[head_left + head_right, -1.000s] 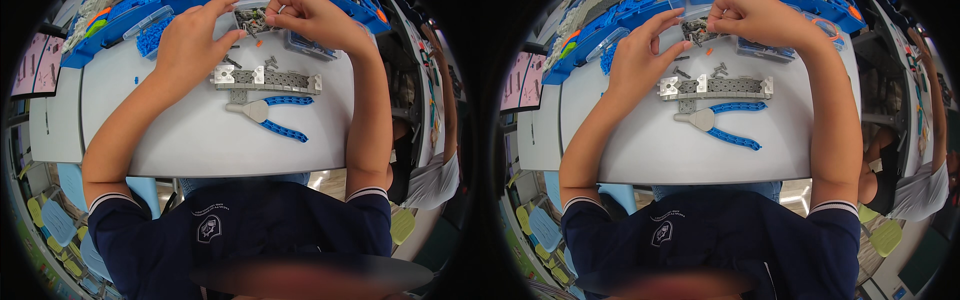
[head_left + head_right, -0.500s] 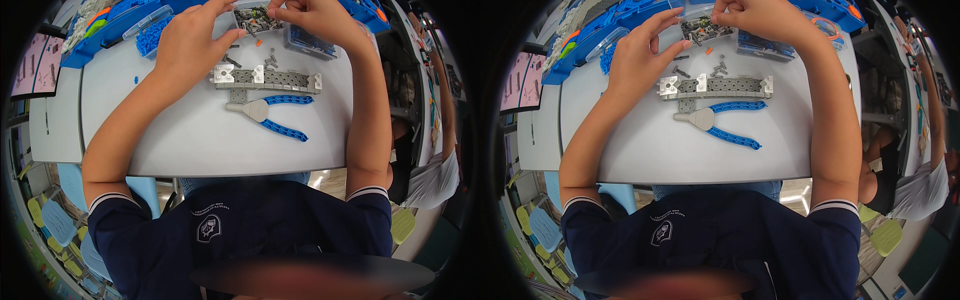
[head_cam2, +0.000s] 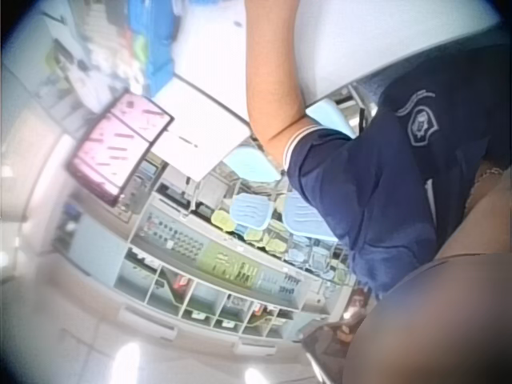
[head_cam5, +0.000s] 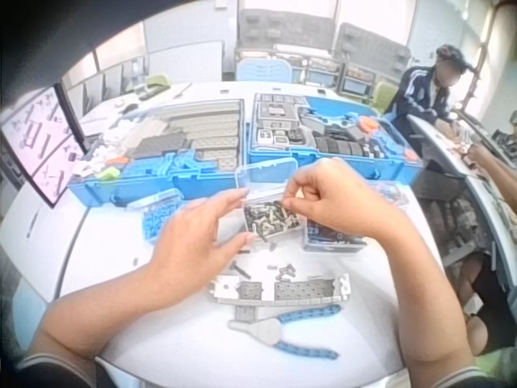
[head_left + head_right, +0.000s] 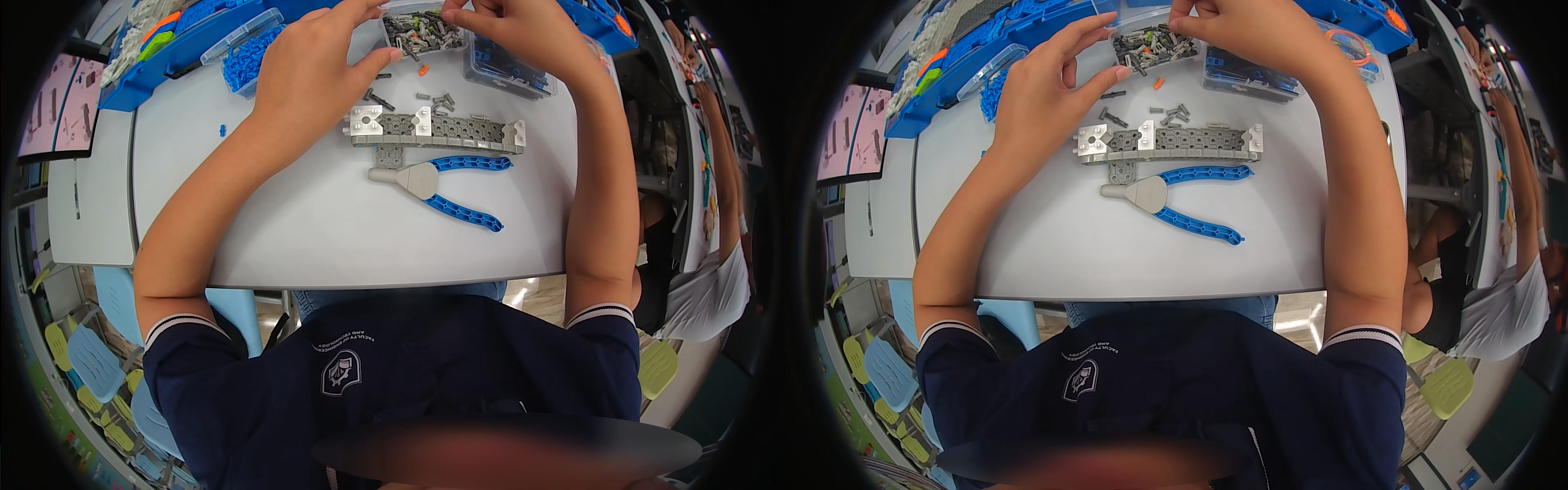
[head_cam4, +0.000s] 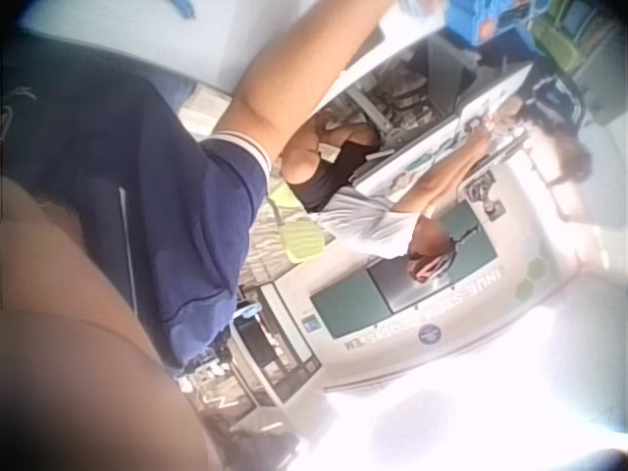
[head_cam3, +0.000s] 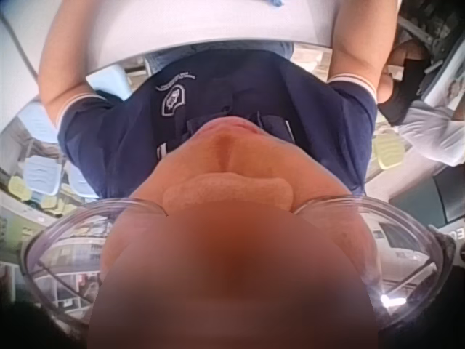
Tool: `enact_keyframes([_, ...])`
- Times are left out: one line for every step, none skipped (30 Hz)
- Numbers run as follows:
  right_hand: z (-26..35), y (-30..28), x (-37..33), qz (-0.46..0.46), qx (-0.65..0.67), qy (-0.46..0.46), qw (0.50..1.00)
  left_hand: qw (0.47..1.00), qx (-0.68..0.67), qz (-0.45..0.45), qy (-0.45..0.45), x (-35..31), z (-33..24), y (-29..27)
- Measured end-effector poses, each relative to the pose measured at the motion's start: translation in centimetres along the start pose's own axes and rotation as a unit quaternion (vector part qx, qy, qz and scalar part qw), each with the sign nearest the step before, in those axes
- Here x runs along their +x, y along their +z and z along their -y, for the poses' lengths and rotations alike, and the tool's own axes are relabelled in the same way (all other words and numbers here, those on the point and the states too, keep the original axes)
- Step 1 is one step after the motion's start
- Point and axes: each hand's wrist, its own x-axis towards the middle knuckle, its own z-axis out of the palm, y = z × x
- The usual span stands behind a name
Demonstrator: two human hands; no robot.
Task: The person assembles a modular building kit by connecting gray and white plastic pieces on a white table. They use a small white tool to press components together, then open a blue storage case to retrieve additional parts and small screws from a clear container.
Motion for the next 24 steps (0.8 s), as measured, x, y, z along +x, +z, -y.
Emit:
enact_keyframes([0.1, -0.1, -0.1, 0.003, 0.001, -0.005, 1.000, 1.000, -0.003, 0.003, -0.003, 0.0, 0.0, 0.0])
enact_keyframes([0.1, -0.2, -0.2, 0.006, 0.002, -0.010, 1.000, 1.000, -0.006, 0.005, -0.006, 0.0, 0.0, 0.0])
enact_keyframes([0.2, -0.4, -0.2, 0.019, -0.008, -0.004, 1.000, 1.000, -0.007, 0.006, -0.007, 0.0, 0.0, 0.0])
enact_keyframes([0.1, -0.7, -0.4, 0.032, -0.018, 0.002, 0.999, 1.000, -0.009, 0.006, -0.007, -0.1, 0.0, 0.0])
enact_keyframes([0.1, -0.9, -0.4, 0.046, -0.028, 0.008, 0.999, 1.000, -0.010, 0.006, -0.008, -0.1, 0.0, 0.0])
enact_keyframes([0.1, -1.0, -0.4, 0.053, -0.028, 0.008, 0.998, 1.000, -0.009, 0.007, -0.010, -0.1, -0.1, 0.0])
enact_keyframes([0.1, -1.1, -0.4, 0.060, -0.029, 0.008, 0.998, 1.000, -0.008, 0.007, -0.011, -0.1, -0.1, 0.0])
enact_keyframes([0.1, -1.2, -0.4, 0.067, -0.029, 0.007, 0.997, 1.000, -0.007, 0.008, -0.012, -0.1, -0.1, 0.0])
enact_keyframes([0.1, -1.3, -0.4, 0.078, -0.036, 0.015, 0.996, 1.000, -0.006, 0.007, -0.010, 0.0, -0.1, 0.0])
enact_keyframes([0.1, -1.4, -0.4, 0.088, -0.042, 0.022, 0.995, 1.000, -0.006, 0.006, -0.008, 0.0, 0.0, 0.0])
enact_keyframes([0.2, -1.5, -0.4, 0.098, -0.049, 0.029, 0.994, 1.000, -0.005, 0.005, -0.005, 0.0, 0.0, -0.1])
enact_keyframes([0.3, -1.7, -0.4, 0.100, -0.043, 0.032, 0.993, 1.000, -0.002, 0.006, -0.005, 0.0, 0.0, -0.1])
enact_keyframes([0.4, -1.9, -0.5, 0.103, -0.038, 0.036, 0.993, 1.000, 0.001, 0.006, -0.005, 0.0, 0.0, -0.1])
enact_keyframes([0.5, -2.0, -0.6, 0.105, -0.032, 0.039, 0.993, 1.000, 0.004, 0.007, -0.004, 0.0, 0.0, -0.1])
enact_keyframes([0.5, -2.1, -0.7, 0.108, -0.028, 0.042, 0.993, 1.000, 0.005, 0.006, -0.004, 0.0, 0.0, -0.1])
enact_keyframes([0.6, -2.1, -0.7, 0.110, -0.024, 0.045, 0.993, 1.000, 0.005, 0.005, -0.005, 0.0, 0.0, 0.0])
enact_keyframes([0.6, -2.1, -0.8, 0.113, -0.020, 0.049, 0.992, 1.000, 0.005, 0.005, -0.005, 0.0, 0.0, 0.0])
enact_keyframes([0.6, -2.1, -0.8, 0.119, -0.017, 0.055, 0.991, 1.000, 0.004, 0.006, -0.007, 0.0, 0.0, 0.0])
enact_keyframes([0.5, -2.1, -0.8, 0.126, -0.014, 0.061, 0.990, 1.000, 0.002, 0.008, -0.010, -0.1, 0.0, 0.0])
enact_keyframes([0.4, -2.1, -0.8, 0.132, -0.011, 0.067, 0.989, 1.000, 0.000, 0.010, -0.013, -0.1, -0.1, 0.0])
enact_keyframes([0.2, -1.9, -0.8, 0.134, -0.005, 0.061, 0.989, 1.000, -0.001, 0.009, -0.011, -0.1, -0.1, 0.0])
enact_keyframes([0.1, -1.6, -0.7, 0.136, 0.000, 0.056, 0.989, 1.000, -0.001, 0.007, -0.010, -0.1, -0.1, 0.0])
enact_keyframes([0.0, -1.4, -0.6, 0.137, 0.006, 0.051, 0.989, 1.000, -0.002, 0.006, -0.009, 0.0, -0.1, 0.0])
enact_keyframes([0.0, -1.3, -0.6, 0.132, 0.009, 0.051, 0.990, 1.000, -0.003, 0.006, -0.010, 0.0, -0.1, 0.0])
